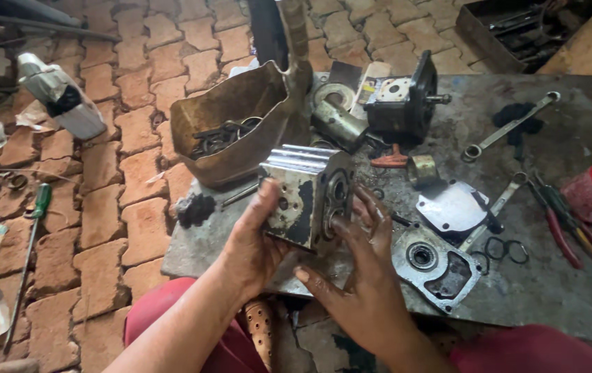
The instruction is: The person disassembles a mechanical pump assembly on a workbench, removing and handling a valve, a gear assembly, and various housing blocks by hand and using a screwdriver.
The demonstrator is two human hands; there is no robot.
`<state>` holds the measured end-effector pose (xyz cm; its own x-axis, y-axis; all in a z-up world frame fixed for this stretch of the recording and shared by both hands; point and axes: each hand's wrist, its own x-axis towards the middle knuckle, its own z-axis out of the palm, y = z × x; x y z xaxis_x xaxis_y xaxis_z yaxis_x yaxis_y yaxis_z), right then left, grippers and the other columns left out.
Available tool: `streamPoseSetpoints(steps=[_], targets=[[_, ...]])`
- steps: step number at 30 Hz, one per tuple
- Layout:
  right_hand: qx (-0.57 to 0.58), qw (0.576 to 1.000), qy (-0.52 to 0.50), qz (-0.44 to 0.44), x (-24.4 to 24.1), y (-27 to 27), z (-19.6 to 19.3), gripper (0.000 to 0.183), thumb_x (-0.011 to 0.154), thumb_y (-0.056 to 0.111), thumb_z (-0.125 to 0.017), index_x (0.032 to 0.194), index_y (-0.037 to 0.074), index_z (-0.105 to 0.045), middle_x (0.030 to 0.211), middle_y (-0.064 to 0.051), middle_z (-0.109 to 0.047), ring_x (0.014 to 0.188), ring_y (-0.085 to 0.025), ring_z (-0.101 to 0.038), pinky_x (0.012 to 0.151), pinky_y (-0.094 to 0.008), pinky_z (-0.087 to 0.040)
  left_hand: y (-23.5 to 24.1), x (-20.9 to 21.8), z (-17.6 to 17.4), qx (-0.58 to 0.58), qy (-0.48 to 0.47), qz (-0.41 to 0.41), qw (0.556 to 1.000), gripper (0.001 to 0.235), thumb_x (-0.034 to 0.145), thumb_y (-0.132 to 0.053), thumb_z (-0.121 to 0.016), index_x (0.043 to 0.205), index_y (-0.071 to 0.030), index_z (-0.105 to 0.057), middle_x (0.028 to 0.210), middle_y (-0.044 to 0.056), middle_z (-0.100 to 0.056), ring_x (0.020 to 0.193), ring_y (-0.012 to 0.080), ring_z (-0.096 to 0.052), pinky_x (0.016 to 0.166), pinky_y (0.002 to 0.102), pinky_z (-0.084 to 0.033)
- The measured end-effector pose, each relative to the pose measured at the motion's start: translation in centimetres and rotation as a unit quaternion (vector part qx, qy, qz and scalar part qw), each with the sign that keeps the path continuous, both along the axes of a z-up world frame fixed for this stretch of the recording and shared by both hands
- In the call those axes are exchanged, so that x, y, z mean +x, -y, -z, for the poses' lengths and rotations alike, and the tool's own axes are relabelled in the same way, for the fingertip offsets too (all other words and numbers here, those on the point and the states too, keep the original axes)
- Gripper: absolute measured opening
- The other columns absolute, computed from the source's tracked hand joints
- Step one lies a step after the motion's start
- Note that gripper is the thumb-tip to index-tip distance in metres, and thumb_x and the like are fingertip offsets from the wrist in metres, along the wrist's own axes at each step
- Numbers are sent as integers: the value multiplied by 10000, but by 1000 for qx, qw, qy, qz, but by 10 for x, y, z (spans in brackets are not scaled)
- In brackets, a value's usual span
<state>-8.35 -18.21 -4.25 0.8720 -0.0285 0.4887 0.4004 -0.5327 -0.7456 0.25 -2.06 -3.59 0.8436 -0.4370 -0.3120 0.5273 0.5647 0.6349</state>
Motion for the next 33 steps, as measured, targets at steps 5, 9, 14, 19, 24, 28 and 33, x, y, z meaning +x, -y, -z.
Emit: streamPoseSetpoints(steps=[5, 9, 14, 19, 24, 28, 33], targets=[[142, 973, -177, 31, 3, 0, 6, 721, 816, 481, -761, 1365, 66, -547, 1491, -201, -407, 1355, -360, -492, 1029, -481, -534, 14, 3, 6, 36, -30, 4, 999, 696, 977, -628, -404, 1328, -55, -584, 1196, 142, -711, 1018, 256, -713, 901, 437, -588], [439, 855, -276, 31, 8, 7, 10, 602, 856, 435, -752, 1294, 36, -643, 1199, -175, -709, 1097, -271, -682, 991, -447, -545, 18, 0, 23, 69, 31, 38, 996, 545, 969, -512, -439, 1339, -118, -512, 1248, 122, -691, 1086, 241, -709, 892, 489, -597], [623, 733, -272, 28, 13, 26, 20, 422, 897, 359, -686, 1224, 94, -660, 1129, -69, -754, 1059, -209, -688, 902, -420, -548, 21, -5, 45, 151, 103, 87, 979, 397, 997, -344, -600, 1277, -85, -493, 1176, 95, -657, 1021, 212, -677, 896, 405, -574], [655, 705, -268, 42, 12, 35, 23, 361, 913, 290, -689, 1211, 92, -643, 1144, -75, -733, 1070, -223, -680, 908, -437, -555, 25, -2, 39, 225, 141, 88, 960, 386, 968, -360, -609, 1236, -91, -540, 1081, 49, -691, 921, 144, -671, 788, 322, -571], [591, 758, -273, 22, 3, 44, 25, 375, 884, 237, -677, 1220, 77, -638, 1132, -48, -729, 1044, -187, -693, 862, -433, -594, 26, 5, 25, 388, 242, 67, 887, 379, 1002, -396, -637, 1008, -17, -655, 825, 9, -629, 712, 92, -550, 614, 264, -469], [590, 760, -275, -4, -2, 45, 27, 367, 902, 219, -681, 1227, 53, -634, 1118, -78, -727, 1015, -219, -694, 835, -434, -589, 18, 8, 29, 269, 125, 121, 947, 312, 991, -372, -618, 993, -73, -711, 732, -52, -547, 607, 35, -451, 534, 227, -352], [582, 751, -311, -3, -7, 39, 23, 393, 897, 246, -692, 1244, 63, -655, 1105, -88, -728, 1008, -202, -682, 848, -408, -572, 2, 7, 45, 250, 86, 122, 957, 320, 1003, -331, -623, 832, -62, -660, 606, -43, -479, 489, 63, -398, 457, 260, -298]])
